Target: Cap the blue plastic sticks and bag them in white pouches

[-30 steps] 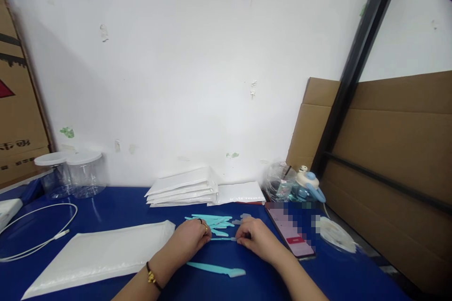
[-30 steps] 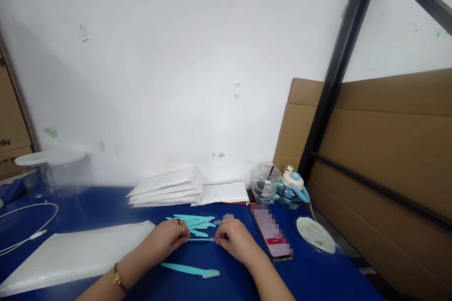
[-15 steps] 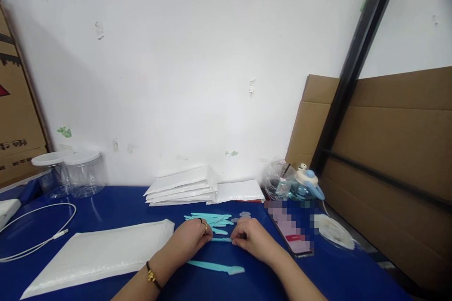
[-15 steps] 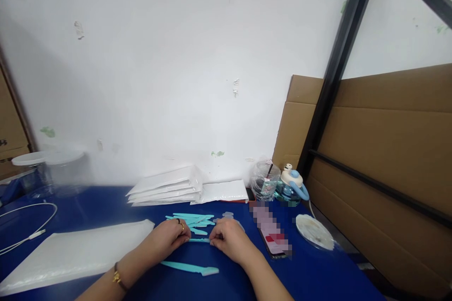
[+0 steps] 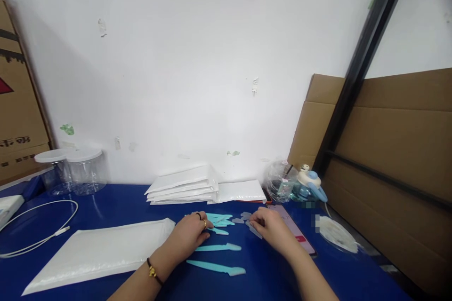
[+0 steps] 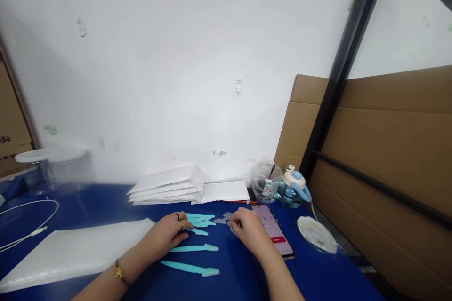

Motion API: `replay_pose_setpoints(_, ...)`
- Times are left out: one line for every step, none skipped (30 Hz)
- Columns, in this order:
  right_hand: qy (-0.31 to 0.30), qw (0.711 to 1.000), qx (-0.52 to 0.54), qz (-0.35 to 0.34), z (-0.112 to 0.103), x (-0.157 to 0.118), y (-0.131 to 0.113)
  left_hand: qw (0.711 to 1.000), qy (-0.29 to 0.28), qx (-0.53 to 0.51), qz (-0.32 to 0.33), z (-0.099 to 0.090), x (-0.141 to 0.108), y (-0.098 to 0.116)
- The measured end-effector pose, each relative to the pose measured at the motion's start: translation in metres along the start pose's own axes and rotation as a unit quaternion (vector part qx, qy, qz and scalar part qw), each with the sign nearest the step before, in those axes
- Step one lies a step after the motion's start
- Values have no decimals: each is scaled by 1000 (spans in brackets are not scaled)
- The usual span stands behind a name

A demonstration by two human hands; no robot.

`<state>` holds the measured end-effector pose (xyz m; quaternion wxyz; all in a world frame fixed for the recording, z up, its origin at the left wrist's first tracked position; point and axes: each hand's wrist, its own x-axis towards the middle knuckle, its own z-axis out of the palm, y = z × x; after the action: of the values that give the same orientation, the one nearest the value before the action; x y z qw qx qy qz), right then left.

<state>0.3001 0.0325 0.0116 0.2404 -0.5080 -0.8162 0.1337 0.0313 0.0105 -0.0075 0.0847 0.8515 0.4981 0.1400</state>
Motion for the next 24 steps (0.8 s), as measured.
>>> replay_pose_setpoints(3, 1000, -20, 10, 0, 0, 2, 1000, 4, 13, -3, 1, 1, -2)
replay_pose_setpoints(-1, 999, -35, 16, 1, 0, 4, 1000, 7, 23, -3, 3, 3, -4)
replay_pose_setpoints(-9, 999, -48, 22, 4, -1, 5, 1000, 8, 29, -2, 4, 4, -5)
replay_pose_setpoints(-18, 997, -63, 28, 6, -1, 6, 999, 9, 33, 0, 5, 5, -6)
replay_pose_setpoints(-24, 996, -79, 37, 9, -2, 7, 999, 10, 36, 1, 6, 5, -5)
replay_pose_setpoints(-27, 994, -97, 48, 11, -3, 8, 999, 12, 38, 1, 6, 6, -5)
replay_pose_setpoints(-28, 991, -117, 59, 12, -4, 8, 999, 15, 41, 1, 6, 6, -4)
replay_pose_setpoints(-27, 988, -135, 69, 13, -5, 9, 999, 17, 46, 3, 6, 6, -3)
replay_pose_setpoints(-29, 985, -149, 76, 12, -5, 9, 998, 19, 53, 7, 5, 6, -1)
replay_pose_setpoints(-34, 983, -157, 83, 12, -5, 8, 998, 20, 61, 11, 4, 7, 1)
replay_pose_setpoints(-42, 983, -159, 85, 11, -5, 7, 997, 18, 69, 16, 4, 7, 3)
replay_pose_setpoints(-50, 984, -153, 79, 11, -5, 6, 997, 14, 75, 21, 3, 7, 5)
replay_pose_setpoints(-56, 987, -137, 66, 11, -5, 4, 996, 10, 79, 24, 3, 7, 7)
replay_pose_setpoints(-61, 991, -114, 43, 12, -5, 2, 996, 6, 81, 26, 3, 7, 9)
replay_pose_setpoints(-67, 994, -86, 14, 13, -5, 1, 996, 2, 81, 25, 3, 7, 11)
replay_pose_setpoints(-72, 996, -58, -17, 15, -5, -1, 997, 1, 78, 24, 4, 7, 13)
replay_pose_setpoints(-78, 995, -34, -44, 17, -5, -3, 997, 0, 74, 22, 5, 7, 14)
replay_pose_setpoints(-82, 994, -15, -64, 19, -5, -5, 997, 1, 68, 20, 5, 7, 15)
replay_pose_setpoints(-85, 993, -4, -79, 21, -5, -6, 998, -1, 62, 18, 6, 8, 16)
replay_pose_setpoints(-86, 992, 1, -88, 23, -5, -7, 998, -3, 57, 15, 7, 8, 16)
replay_pose_setpoints(-86, 992, 3, -93, 25, -5, -9, 998, -5, 53, 12, 8, 8, 16)
replay_pose_setpoints(-86, 992, 4, -97, 27, -4, -10, 999, -8, 50, 11, 8, 8, 16)
replay_pose_setpoints(-87, 991, 4, -101, 28, -4, -11, 999, -9, 48, 11, 8, 8, 16)
replay_pose_setpoints(-86, 991, 3, -105, 29, -4, -12, 999, -8, 47, 13, 8, 9, 15)
